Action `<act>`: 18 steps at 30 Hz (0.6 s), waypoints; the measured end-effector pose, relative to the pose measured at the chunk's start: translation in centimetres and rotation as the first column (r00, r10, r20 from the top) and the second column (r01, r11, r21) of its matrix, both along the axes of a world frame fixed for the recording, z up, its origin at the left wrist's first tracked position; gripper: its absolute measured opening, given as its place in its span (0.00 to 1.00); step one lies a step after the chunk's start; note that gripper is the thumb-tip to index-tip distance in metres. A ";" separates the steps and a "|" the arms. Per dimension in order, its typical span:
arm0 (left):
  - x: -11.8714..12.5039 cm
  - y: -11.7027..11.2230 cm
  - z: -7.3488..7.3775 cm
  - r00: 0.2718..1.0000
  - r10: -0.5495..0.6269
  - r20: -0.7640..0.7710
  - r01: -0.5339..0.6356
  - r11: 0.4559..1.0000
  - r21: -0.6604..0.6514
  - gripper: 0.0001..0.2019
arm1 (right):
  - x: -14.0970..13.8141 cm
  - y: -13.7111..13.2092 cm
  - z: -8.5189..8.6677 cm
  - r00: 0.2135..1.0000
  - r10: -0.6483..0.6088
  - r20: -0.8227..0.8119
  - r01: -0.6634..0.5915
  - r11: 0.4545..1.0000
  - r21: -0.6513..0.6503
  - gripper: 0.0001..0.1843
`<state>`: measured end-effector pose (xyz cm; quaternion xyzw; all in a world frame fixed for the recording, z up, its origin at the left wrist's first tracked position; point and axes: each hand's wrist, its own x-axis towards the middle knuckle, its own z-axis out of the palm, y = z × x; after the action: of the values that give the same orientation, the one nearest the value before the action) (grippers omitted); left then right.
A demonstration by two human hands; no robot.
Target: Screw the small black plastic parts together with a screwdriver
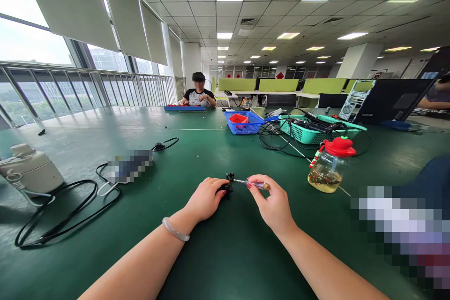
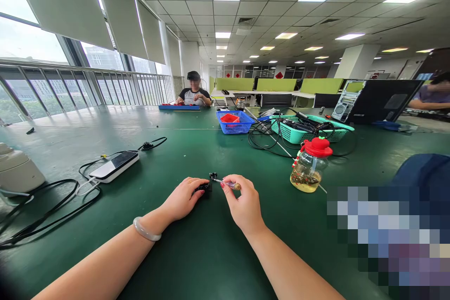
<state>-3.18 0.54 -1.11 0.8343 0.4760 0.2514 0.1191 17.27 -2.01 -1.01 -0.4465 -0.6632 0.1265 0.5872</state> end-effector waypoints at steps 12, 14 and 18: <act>-0.2 0.4 -0.6 0.940 0.325 -0.105 -0.322 0.946 0.045 0.21 | 0.3 0.9 -0.6 0.998 -0.003 0.057 0.005 1.000 -0.028 0.06; -0.3 0.4 -0.6 0.914 0.367 -0.174 -0.368 0.929 0.032 0.20 | 0.3 1.0 -0.6 0.998 0.003 0.061 -0.001 1.000 -0.024 0.06; -0.3 0.2 -0.5 0.894 0.365 -0.259 -0.361 0.930 0.064 0.18 | 0.3 1.3 -0.9 0.998 0.022 0.056 -0.020 0.999 -0.038 0.07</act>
<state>-3.50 0.74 -1.61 0.7578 0.6331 0.1580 -0.0009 17.56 -0.75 -1.90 -0.4538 -0.6817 0.1323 0.5585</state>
